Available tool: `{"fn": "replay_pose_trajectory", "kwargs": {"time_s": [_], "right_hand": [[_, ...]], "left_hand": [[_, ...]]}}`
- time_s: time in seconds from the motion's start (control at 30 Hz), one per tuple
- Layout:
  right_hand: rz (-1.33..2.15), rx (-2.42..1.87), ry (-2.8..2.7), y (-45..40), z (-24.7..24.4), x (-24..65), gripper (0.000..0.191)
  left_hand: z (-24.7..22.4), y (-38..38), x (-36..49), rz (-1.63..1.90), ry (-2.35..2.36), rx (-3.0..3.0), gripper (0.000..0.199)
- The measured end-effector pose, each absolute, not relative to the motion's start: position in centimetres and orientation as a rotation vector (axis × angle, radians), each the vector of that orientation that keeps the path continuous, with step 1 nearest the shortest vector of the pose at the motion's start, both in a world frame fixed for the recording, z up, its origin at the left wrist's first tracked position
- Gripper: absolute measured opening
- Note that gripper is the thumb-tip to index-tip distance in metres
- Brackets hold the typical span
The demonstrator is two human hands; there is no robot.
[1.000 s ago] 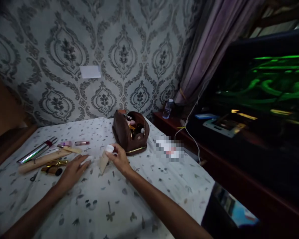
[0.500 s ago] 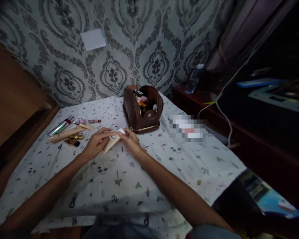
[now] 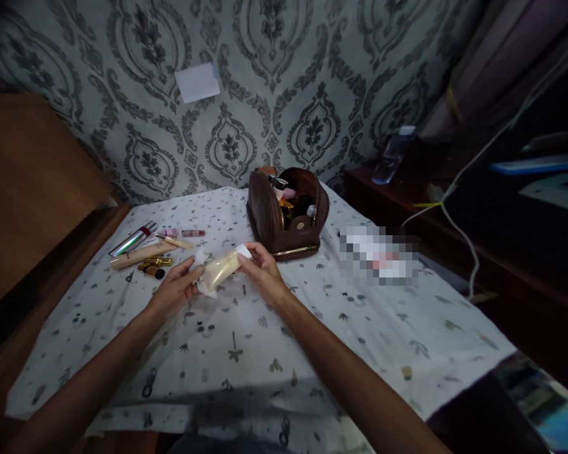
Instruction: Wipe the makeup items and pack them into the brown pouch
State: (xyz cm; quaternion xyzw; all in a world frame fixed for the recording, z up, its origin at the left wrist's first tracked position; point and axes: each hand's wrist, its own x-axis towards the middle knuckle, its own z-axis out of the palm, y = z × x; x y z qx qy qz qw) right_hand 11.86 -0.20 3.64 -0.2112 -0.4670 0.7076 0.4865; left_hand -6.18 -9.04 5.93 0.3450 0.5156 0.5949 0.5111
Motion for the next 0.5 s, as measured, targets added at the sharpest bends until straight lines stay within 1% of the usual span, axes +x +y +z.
{"fn": "replay_pose_trajectory", "kwargs": {"time_s": [0.13, 0.2, 0.3, 0.5], "right_hand": [[1.658, -0.558, -1.260, -0.2, 3.6, 12.0, 0.037], [1.658, -0.577, -1.288, -0.1, 3.6, 12.1, 0.038], [1.643, -0.615, -1.352, -0.1, 3.3, 12.1, 0.045], [1.637, -0.696, -1.376, -0.6, 2.9, 11.8, 0.042]], "left_hand": [[6.2, -8.8, -6.2, 1.450, 1.320, 0.865, 0.047], [6.2, -8.5, -6.6, 1.517, 1.363, 0.913, 0.041], [5.9, -7.8, -7.3, 1.627, 1.395, 0.989, 0.032], [5.1, -6.7, -7.7, 1.760, 1.511, 1.079, 0.027]]}}
